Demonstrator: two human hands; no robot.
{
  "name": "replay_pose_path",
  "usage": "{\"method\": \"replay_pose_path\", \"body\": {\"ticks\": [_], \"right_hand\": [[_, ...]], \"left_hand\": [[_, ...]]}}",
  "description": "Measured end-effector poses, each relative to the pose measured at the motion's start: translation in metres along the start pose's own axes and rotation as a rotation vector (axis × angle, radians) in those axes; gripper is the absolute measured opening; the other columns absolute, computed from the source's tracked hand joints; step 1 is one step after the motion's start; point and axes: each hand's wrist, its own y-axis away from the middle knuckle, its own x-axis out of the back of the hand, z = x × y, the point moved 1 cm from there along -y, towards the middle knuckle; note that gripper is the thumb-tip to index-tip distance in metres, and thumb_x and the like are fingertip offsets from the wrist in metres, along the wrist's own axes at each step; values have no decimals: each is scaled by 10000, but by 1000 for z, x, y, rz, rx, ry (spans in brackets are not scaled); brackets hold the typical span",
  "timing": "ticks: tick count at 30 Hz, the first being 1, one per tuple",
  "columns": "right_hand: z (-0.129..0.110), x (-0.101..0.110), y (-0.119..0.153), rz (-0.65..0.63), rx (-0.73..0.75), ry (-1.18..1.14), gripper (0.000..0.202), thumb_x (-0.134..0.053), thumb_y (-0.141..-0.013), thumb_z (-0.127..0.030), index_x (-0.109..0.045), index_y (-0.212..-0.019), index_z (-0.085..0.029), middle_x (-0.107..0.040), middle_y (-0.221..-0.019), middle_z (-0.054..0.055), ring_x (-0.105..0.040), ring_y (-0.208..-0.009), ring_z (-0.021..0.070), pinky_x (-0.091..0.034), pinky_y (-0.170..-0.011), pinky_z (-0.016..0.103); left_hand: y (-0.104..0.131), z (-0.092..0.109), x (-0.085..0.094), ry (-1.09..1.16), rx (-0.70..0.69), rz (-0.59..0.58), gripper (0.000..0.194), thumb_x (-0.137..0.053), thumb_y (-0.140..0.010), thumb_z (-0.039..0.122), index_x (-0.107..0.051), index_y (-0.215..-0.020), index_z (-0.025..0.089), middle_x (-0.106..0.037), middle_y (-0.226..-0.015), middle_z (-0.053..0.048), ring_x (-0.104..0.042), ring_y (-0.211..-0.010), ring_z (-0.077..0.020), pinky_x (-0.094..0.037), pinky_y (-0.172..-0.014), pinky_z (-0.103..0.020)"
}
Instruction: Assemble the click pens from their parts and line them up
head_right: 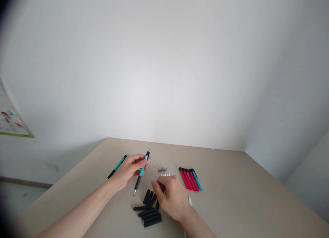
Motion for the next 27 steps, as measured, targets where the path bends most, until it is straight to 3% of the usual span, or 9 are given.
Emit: {"method": "replay_pose_path", "body": {"ticks": [2,4,8,11,19,27], "right_hand": [[3,0,-1,8,-4,10,422,-402,-925,-362,-413,-544,-182,-405,-500,-39,-342,-485,89,-218,-494,240],[4,1,-2,27,-12,18,428,-401,-922,-361,-413,-534,-183,-414,-499,-34,-347,-483,92,-222,-494,241],[5,4,-2,67,-34,50,441,-387,-924,-362,-415,-521,-186,-402,-490,-30,-331,-474,98,-219,-495,251],[6,6,-1,87,-46,80,445,-385,-925,-363,-397,-515,-188,-388,-489,-31,-308,-473,98,-201,-492,257],[7,5,-3,94,-71,113,429,-394,-916,-363,-350,-525,-192,-373,-489,-37,-292,-476,98,-186,-497,258],[9,6,-3,95,-83,118,430,-400,-914,-359,-346,-522,-190,-364,-481,-39,-286,-473,96,-185,-497,262]], "left_hand": [[-6,2,15,-268,-52,117,398,-575,-835,442,-656,-1038,109,-638,-768,-53,-554,-588,-120,-422,-534,-211],[-11,5,33,-775,-88,316,361,-415,-925,370,-671,-1011,130,-650,-771,-49,-581,-617,-137,-429,-552,-215],[-12,10,61,-1064,-69,505,282,-423,-896,182,-700,-926,138,-656,-882,-97,-607,-825,-208,-426,-722,-268],[-8,14,73,-1224,-15,597,303,-400,-910,171,-685,-1012,151,-658,-953,-128,-617,-894,-238,-417,-773,-290],[-7,4,93,-1452,185,615,288,-416,-912,188,-699,-909,134,-695,-915,-164,-661,-876,-262,-458,-726,-300],[-5,1,91,-1507,220,584,271,-433,-900,207,-692,-846,149,-698,-925,-150,-666,-883,-264,-469,-702,-302]]}}
